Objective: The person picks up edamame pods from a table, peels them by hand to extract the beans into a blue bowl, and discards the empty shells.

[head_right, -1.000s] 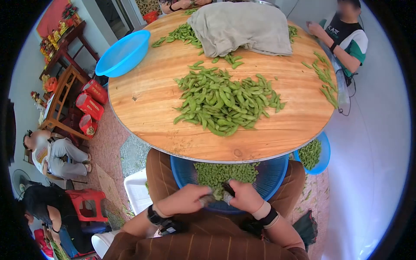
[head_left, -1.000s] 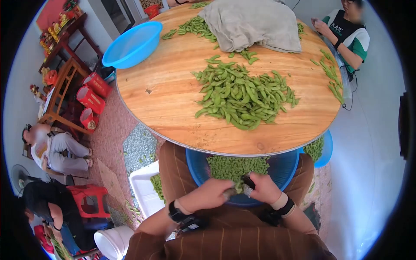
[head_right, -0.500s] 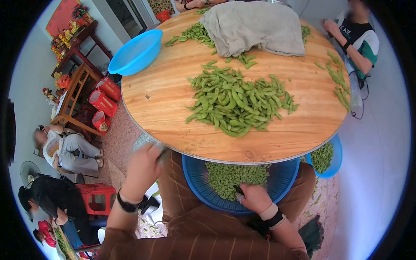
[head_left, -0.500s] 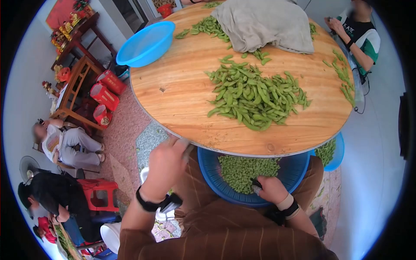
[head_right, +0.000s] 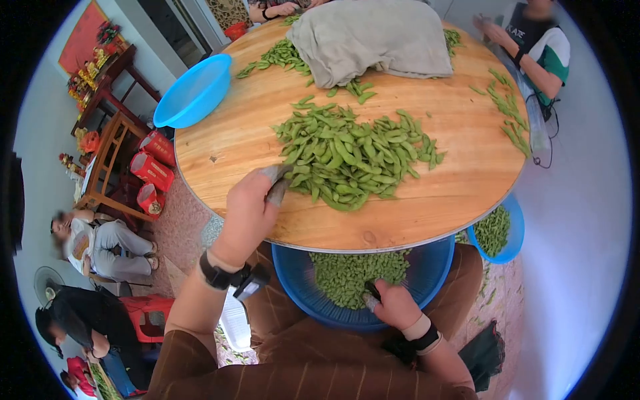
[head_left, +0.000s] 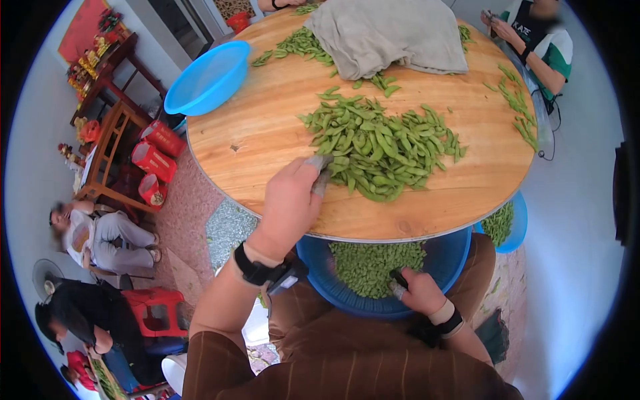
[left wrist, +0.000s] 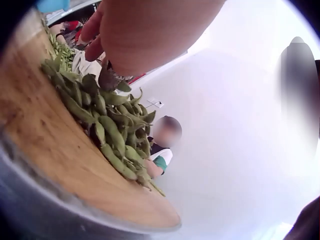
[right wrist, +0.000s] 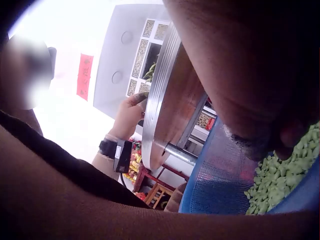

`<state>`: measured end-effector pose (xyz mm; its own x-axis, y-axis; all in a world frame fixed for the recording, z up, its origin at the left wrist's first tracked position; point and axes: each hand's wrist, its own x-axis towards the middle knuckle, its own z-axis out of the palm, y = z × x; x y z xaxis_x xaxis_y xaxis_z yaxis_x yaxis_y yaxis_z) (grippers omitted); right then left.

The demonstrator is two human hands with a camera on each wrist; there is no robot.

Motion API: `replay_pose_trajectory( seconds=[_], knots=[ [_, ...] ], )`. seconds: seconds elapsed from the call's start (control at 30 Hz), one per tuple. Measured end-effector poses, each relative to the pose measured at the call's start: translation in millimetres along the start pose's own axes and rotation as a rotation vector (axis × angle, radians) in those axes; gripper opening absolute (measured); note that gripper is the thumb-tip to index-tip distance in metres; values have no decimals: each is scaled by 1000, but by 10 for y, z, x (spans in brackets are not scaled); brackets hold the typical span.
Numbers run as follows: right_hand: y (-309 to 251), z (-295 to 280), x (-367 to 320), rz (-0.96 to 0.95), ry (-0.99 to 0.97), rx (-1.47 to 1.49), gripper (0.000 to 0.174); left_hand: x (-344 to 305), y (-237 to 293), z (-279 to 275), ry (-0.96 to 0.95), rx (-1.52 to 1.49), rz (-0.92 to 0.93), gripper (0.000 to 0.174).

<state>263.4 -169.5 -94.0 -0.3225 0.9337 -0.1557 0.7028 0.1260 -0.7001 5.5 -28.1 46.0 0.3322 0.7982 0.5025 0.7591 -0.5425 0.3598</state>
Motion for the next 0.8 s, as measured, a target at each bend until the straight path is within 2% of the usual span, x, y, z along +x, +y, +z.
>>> replay_pose_trajectory(
  seconds=[0.03, 0.07, 0.13, 0.17, 0.23, 0.3, 0.33, 0.4, 0.5, 0.57, 0.8],
  knots=[
    [-6, -5, 13, 7, 0, 7, 26, -77, 48, -13, -49, -65, -98, 25],
    [-14, -11, 22, 9, -26, 119, 25, -181, 123, -15, -58, -67, -97, 25],
    [-70, -68, 44, 29, -57, 241, 25, -414, 307, 20, -207, -392, -205, 21],
    [-146, -143, 29, 16, -66, 319, 25, -525, 399, 49, -232, -402, -216, 21],
    [-327, -306, -31, 45, -82, 415, 26, -727, 564, 127, -460, -825, -339, 21],
    [-514, -483, -54, 81, -63, 628, 33, -840, 602, 227, -523, -924, -414, 20],
    [-548, -522, -85, 99, -61, 634, 33, -880, 604, 283, -550, -1005, -470, 19],
    [-587, -571, -124, 74, -136, 815, 41, -941, 615, 362, -566, -1004, -472, 17],
    [-613, -529, -137, 23, -110, 726, 45, -950, 655, 395, -640, -965, -473, 15],
    [-616, -512, -136, 32, -105, 751, 47, -967, 663, 427, -604, -832, -365, 14],
    [-635, -480, -122, 51, -114, 768, 48, -1051, 581, 491, -564, -760, -282, 15]
  ],
)
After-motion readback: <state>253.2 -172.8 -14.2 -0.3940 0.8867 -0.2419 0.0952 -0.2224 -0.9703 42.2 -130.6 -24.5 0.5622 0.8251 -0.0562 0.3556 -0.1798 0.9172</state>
